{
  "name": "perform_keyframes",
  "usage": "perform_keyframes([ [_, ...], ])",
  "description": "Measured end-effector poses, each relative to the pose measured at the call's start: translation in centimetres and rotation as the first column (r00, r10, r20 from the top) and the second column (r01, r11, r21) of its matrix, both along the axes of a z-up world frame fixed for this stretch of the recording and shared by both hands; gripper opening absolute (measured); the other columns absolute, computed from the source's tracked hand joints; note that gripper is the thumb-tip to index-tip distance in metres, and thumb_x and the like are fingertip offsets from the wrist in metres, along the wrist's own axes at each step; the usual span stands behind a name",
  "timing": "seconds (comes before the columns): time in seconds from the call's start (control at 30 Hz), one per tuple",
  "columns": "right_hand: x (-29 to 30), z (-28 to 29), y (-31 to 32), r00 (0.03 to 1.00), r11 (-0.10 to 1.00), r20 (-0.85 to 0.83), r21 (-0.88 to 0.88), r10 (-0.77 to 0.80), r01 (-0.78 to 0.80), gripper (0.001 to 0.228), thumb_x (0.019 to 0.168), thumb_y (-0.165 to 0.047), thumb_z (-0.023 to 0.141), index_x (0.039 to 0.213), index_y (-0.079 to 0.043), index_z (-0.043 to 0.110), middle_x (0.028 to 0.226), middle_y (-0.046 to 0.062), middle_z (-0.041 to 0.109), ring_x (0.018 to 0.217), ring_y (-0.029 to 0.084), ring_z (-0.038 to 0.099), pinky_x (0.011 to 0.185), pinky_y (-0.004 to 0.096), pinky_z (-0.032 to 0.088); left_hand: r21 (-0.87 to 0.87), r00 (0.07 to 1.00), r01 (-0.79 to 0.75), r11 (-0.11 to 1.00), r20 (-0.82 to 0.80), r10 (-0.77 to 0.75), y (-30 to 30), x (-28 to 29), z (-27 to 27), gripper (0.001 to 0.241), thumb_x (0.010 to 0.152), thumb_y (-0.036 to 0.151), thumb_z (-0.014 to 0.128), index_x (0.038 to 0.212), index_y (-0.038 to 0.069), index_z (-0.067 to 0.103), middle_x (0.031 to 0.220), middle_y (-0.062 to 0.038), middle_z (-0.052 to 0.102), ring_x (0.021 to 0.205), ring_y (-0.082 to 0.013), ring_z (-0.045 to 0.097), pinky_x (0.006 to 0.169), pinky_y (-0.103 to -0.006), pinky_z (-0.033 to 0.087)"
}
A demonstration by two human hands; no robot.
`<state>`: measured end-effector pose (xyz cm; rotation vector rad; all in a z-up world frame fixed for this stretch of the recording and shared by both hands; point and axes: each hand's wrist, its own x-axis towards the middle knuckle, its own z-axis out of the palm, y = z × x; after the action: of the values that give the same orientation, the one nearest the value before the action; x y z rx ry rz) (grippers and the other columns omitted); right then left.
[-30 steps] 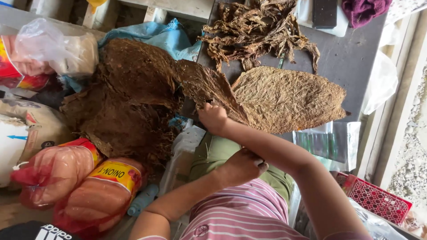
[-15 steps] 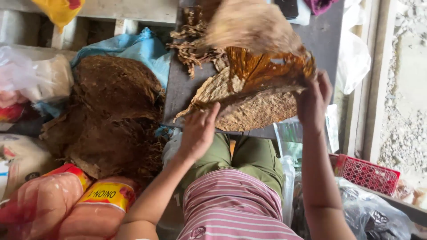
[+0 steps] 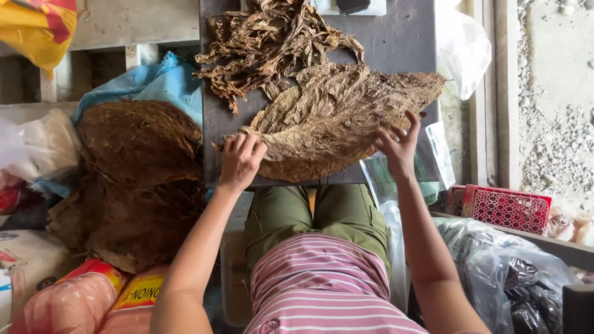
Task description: A person is seen rolling dried leaves and placing them into long, clear plastic sleeves on a wooden table.
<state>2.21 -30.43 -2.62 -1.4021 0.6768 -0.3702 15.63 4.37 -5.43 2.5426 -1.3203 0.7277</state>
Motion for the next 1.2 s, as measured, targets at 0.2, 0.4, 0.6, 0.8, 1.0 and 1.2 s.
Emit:
perform_keyframes([
  [0.2,0.8,4.6,-0.1,0.992,0.997,0.117,-0.076,0.038,-0.029,0.039,0.093,0.000,0.069,0.130,-0.005,0.055,0.117,0.025,0.058,0.092,0.030,0.066,0.079,0.045,0.063,-0.116,0.987,0.000,0.993,0.158,0.018,0.2,0.1,6.4,0.027,0.089,0.000,0.063,0.073,0.016,0.050,0.084,-0.001,0.045,0.076,-0.0192,0.045,0.070,-0.0311,0.035],
  [0.4,-3.4,0.8,1.3,0.997,0.997,-0.057,-0.065,-0.052,0.048,0.053,0.090,-0.005,0.071,0.137,-0.003,0.045,0.123,0.020,0.054,0.098,0.022,0.059,0.085,0.041,0.058,0.050,0.995,0.017,0.999,-0.100,-0.012,2.8,-1.8,0.2,0.013,0.082,0.006,0.067,0.079,0.013,0.057,0.096,-0.004,0.056,0.093,-0.0231,0.057,0.077,-0.0349,0.044],
  [0.6,-5.4,-2.6,-0.4,0.981,0.976,-0.043,0.096,-0.190,0.194,0.061,0.095,-0.011,0.070,0.143,-0.010,0.032,0.132,0.020,0.049,0.115,0.028,0.060,0.094,0.045,0.053,-0.024,0.918,-0.041,0.999,-0.396,0.028,0.8,-4.1,2.3,0.027,0.076,-0.003,0.067,0.098,0.013,0.070,0.115,-0.011,0.060,0.113,-0.0284,0.056,0.092,-0.0411,0.045],
  [0.8,-2.5,-3.4,-0.7,0.919,0.825,-0.068,0.419,-0.387,0.379,0.075,0.089,-0.009,0.078,0.145,-0.005,0.028,0.118,0.011,0.055,0.096,0.019,0.068,0.086,0.035,0.062,0.119,0.817,0.000,0.993,-0.572,0.069,-4.0,-8.1,2.9,0.040,0.083,0.015,0.075,0.121,0.011,0.065,0.137,-0.017,0.053,0.133,-0.0346,0.046,0.108,-0.0571,0.035],
  [1.0,1.0,-0.8,0.1,0.951,0.839,0.000,0.469,-0.310,0.274,0.026,0.090,-0.006,0.076,0.103,-0.003,0.054,0.088,0.008,0.061,0.074,0.016,0.067,0.069,0.033,0.060,-0.096,0.860,-0.183,0.978,-0.498,0.112,-3.7,-9.4,-0.5,0.019,0.093,0.022,0.065,0.110,0.014,0.068,0.121,-0.011,0.059,0.117,-0.0290,0.058,0.095,-0.0441,0.048],
  [1.2,2.3,-5.5,-0.8,0.991,0.882,0.099,-0.453,-0.094,0.129,0.018,0.097,-0.007,0.065,0.115,-0.006,0.065,0.107,0.013,0.054,0.098,0.018,0.061,0.087,0.038,0.050,-0.281,0.262,-0.864,0.419,-0.960,-0.104,-2.8,-12.1,1.0,0.028,0.093,0.021,0.069,0.114,0.007,0.055,0.095,-0.013,0.058,0.088,-0.0267,0.064,0.075,-0.0408,0.053],
])
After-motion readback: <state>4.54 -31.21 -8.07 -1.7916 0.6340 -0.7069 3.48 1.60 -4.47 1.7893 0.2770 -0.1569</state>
